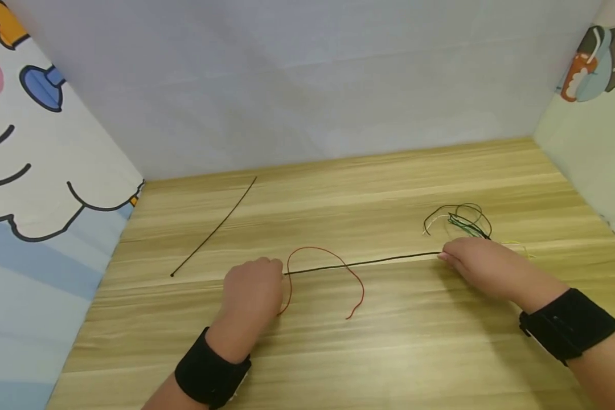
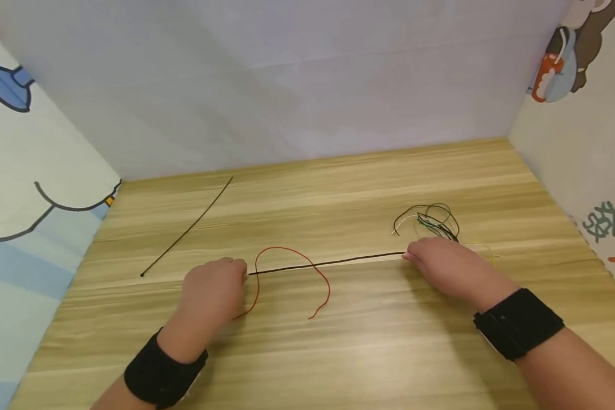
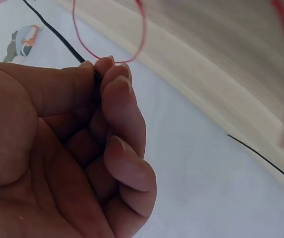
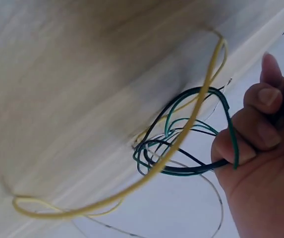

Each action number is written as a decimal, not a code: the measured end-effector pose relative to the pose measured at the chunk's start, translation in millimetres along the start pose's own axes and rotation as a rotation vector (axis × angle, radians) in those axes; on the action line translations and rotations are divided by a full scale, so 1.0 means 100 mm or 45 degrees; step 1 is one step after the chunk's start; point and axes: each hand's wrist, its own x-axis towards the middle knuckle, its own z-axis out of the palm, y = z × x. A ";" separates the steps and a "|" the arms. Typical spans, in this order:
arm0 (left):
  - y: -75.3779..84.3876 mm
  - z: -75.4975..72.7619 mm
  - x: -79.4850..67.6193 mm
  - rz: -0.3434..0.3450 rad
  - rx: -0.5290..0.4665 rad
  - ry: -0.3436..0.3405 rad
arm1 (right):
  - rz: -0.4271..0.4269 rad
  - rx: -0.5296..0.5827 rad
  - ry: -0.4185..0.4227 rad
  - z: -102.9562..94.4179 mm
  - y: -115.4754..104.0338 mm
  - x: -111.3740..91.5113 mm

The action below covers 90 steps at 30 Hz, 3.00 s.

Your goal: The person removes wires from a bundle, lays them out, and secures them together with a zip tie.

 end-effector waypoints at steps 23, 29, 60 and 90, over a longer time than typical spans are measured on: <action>-0.98 -0.10 -0.32 -0.299 -0.136 0.007 | 0.141 0.101 -0.117 -0.15 -0.11 0.18; -1.09 -0.04 -0.39 -0.274 -0.096 0.096 | 0.143 0.100 -0.084 -0.13 -0.11 0.17; -1.02 0.32 -0.26 -0.136 -0.205 -0.034 | 0.187 0.050 -0.106 0.08 -0.24 0.22; -0.64 0.08 -0.27 -0.053 -0.198 0.118 | 0.232 -0.066 0.005 -0.31 -0.01 0.21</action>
